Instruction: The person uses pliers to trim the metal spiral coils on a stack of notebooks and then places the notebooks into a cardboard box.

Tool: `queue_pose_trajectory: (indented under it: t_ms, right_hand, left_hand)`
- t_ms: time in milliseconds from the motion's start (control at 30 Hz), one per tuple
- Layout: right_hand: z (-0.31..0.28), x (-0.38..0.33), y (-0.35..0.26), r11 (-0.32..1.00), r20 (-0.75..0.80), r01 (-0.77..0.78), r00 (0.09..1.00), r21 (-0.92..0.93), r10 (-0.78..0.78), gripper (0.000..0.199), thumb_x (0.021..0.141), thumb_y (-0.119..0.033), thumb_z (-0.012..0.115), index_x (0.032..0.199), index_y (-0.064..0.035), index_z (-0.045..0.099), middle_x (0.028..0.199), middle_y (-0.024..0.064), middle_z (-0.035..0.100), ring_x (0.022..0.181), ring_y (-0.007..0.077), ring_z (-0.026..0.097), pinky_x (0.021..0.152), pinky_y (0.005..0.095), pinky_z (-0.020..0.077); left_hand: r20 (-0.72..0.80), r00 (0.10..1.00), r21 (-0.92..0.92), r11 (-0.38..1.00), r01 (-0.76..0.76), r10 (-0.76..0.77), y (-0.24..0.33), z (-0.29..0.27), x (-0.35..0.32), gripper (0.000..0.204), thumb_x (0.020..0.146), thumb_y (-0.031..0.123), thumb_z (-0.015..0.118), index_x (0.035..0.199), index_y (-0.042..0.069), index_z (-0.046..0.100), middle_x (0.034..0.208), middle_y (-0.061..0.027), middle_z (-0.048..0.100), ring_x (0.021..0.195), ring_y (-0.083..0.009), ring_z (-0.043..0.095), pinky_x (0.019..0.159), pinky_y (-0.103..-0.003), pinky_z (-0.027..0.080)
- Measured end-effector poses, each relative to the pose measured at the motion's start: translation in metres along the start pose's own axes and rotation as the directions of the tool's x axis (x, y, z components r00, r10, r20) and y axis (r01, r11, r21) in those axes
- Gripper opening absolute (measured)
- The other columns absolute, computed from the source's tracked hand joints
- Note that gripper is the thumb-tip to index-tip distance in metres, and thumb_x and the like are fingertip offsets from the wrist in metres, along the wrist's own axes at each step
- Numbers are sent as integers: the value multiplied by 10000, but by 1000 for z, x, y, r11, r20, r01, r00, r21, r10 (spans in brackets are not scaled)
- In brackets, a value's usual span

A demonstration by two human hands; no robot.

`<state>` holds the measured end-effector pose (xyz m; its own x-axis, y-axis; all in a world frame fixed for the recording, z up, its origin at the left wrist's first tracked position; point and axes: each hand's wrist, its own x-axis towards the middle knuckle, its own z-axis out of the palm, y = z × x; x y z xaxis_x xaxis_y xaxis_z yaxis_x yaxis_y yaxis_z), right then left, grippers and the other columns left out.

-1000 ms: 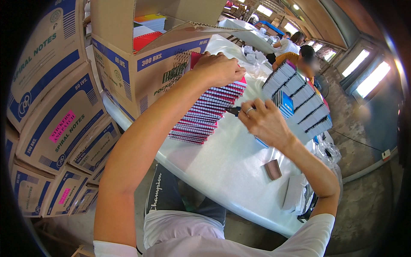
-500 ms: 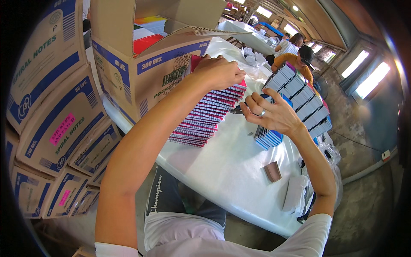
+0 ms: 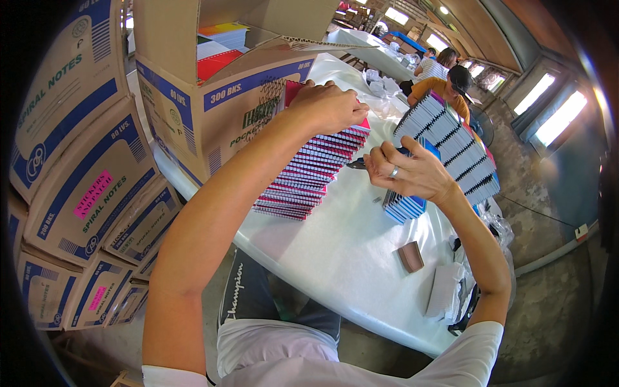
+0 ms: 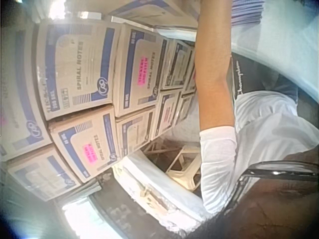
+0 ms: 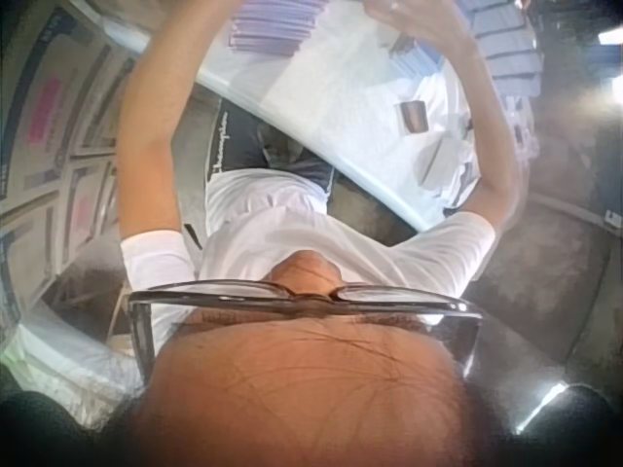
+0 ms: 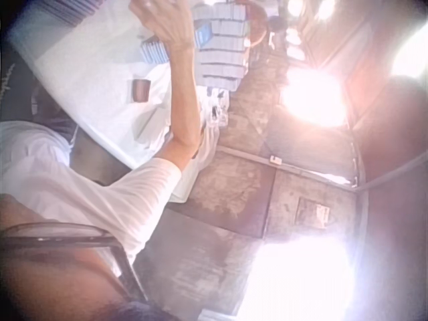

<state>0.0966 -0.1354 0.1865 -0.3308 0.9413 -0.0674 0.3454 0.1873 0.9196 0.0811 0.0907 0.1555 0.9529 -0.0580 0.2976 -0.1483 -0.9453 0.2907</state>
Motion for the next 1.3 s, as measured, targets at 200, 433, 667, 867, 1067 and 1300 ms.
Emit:
queue_pose_trajectory:
  t_ms: [200, 433, 667, 867, 1067, 1300]
  right_hand:
    - [-31, 31, -47, 909, 476, -405, 821, 95, 315, 141, 801, -188, 615, 911, -107, 650, 939, 22, 603, 872, 185, 593, 728, 293, 468]
    - [-19, 6, 2, 983, 156, -177, 973, 40, 169, 306, 806, -167, 614, 1101, -156, 535, 1184, 6, 495, 1156, 143, 464, 1021, 374, 381]
    - [-8, 0, 6, 997, 74, -71, 995, -28, 73, 352, 803, -184, 624, 1135, -185, 507, 1168, -27, 483, 1154, 134, 455, 1011, 342, 384]
    - [-7, 4, 9, 998, 42, -54, 998, -45, 55, 344, 782, -177, 646, 1102, -177, 519, 1147, -27, 482, 1137, 131, 461, 968, 317, 413]
    - [-10, 3, -3, 984, 168, -141, 978, 109, 121, 258, 755, -220, 675, 988, -142, 597, 1040, 0, 551, 1054, 168, 519, 864, 310, 448]
    - [-36, 24, -8, 893, 307, -414, 885, 177, 349, 391, 732, -280, 700, 1084, -133, 614, 1020, 16, 560, 1051, 167, 539, 891, 347, 451]
  left_hand:
    - [6, 1000, 24, 1000, 12, -12, -1, -2, -1, 452, 974, 492, 388, 1309, 251, 572, 1359, -39, 549, 1281, -345, 460, 1049, -547, 348]
    - [15, 1000, -25, 1000, 12, -12, 1, -5, -3, 457, 970, 504, 387, 1316, 265, 565, 1401, -35, 511, 1300, -361, 439, 1066, -577, 316]
    - [18, 1000, -15, 1000, 9, -9, -1, -4, -2, 457, 972, 506, 379, 1322, 275, 561, 1434, -31, 481, 1333, -343, 407, 1094, -589, 271]
    - [0, 1000, 12, 1000, -7, 7, -1, -3, -4, 458, 975, 506, 376, 1308, 261, 571, 1423, -27, 491, 1315, -347, 427, 1059, -587, 321]
    - [33, 999, -15, 1000, 1, -1, 0, -2, 0, 448, 985, 484, 365, 1324, 264, 560, 1440, -25, 474, 1328, -366, 409, 1073, -590, 306]
    - [19, 1000, 23, 999, 22, -23, 0, -4, -5, 465, 972, 515, 372, 1326, 277, 558, 1424, -27, 491, 1329, -378, 407, 1066, -586, 315]
